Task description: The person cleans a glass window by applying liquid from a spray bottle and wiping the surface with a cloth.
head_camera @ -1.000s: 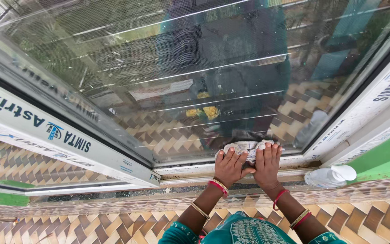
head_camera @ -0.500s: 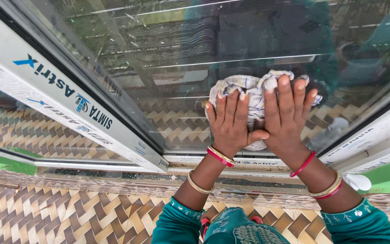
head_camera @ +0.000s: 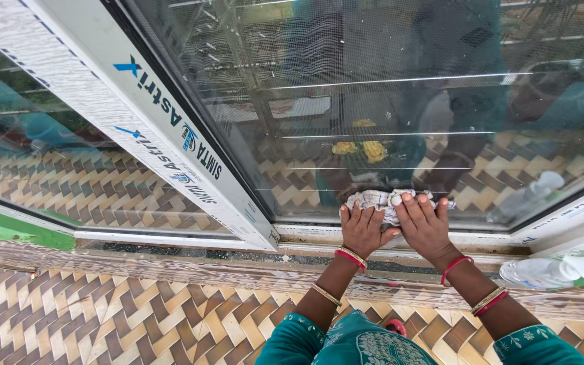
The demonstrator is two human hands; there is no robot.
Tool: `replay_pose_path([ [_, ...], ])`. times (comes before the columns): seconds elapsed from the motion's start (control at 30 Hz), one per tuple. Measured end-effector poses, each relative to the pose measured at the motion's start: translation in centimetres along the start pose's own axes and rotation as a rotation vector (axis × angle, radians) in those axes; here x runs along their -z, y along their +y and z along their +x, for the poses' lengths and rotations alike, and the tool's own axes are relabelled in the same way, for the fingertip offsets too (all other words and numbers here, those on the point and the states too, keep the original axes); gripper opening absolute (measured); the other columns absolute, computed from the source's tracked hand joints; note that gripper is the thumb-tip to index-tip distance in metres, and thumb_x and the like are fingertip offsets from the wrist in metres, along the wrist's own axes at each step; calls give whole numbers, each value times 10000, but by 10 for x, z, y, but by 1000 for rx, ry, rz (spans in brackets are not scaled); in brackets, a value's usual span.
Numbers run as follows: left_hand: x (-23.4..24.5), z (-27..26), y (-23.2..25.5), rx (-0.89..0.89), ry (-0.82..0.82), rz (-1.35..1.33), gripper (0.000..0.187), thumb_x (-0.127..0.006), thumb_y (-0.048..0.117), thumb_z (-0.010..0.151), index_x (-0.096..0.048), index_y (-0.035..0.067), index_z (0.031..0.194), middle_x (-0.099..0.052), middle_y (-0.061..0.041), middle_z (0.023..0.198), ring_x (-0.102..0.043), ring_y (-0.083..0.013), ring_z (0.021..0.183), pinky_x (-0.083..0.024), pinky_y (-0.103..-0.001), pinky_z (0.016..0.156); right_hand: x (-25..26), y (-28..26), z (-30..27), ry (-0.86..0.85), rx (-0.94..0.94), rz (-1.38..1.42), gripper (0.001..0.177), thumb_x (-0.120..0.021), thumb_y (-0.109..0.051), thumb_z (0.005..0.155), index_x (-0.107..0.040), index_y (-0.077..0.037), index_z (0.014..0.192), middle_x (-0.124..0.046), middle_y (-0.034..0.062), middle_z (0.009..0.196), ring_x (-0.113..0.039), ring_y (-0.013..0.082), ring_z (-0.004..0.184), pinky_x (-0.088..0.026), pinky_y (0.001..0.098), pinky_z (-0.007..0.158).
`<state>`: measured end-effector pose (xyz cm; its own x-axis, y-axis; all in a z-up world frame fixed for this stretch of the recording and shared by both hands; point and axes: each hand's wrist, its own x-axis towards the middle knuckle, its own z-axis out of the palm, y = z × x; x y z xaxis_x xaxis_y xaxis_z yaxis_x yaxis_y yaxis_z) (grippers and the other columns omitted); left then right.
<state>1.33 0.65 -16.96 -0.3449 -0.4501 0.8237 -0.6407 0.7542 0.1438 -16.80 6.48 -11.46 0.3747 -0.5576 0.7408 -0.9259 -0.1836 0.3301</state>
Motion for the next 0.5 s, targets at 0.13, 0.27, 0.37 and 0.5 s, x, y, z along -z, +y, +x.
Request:
replay_pose_path([
  [0.13, 44, 86, -2, -51, 214, 36, 756, -360, 741, 1025, -605, 92, 1323, -601, -133, 1329, -318, -379, 1503, -9, -641, 1256, 42, 26, 80, 66, 42, -61, 442, -576, -183, 1095, -594, -77, 1524, -405, 157, 1658, -168, 372, 1593, -1, 634, 1275],
  [0.27, 113, 190, -1, -13, 245, 22, 907, -257, 788, 1009, -489, 89, 1540, -457, -150, 1603, -204, -358, 1586, 16, -609, 1289, 97, 54, 177, 89, -46, -51, 500, -501, -192, 1104, -562, -32, 1574, -401, 198, 1685, -231, 420, 1591, -13, 662, 1256],
  [0.37, 151, 229, -2, -11, 204, 31, 920, -231, 788, 1014, -437, 95, 1582, -397, -139, 1652, -208, -324, 1606, 6, -587, 1305, 120, 54, 217, 111, -73, -38, 479, -466, -204, 1160, -514, -26, 1602, -397, 220, 1696, -240, 426, 1602, -40, 679, 1263],
  [0.5, 140, 199, -17, -103, 214, 77, 882, -234, 780, 1024, -426, 142, 1601, -388, -110, 1659, -181, -298, 1612, 14, -553, 1291, 95, 32, 188, 148, -127, 20, 505, -398, -292, 1194, -432, -3, 1607, -323, 260, 1686, -171, 449, 1594, -50, 686, 1265],
])
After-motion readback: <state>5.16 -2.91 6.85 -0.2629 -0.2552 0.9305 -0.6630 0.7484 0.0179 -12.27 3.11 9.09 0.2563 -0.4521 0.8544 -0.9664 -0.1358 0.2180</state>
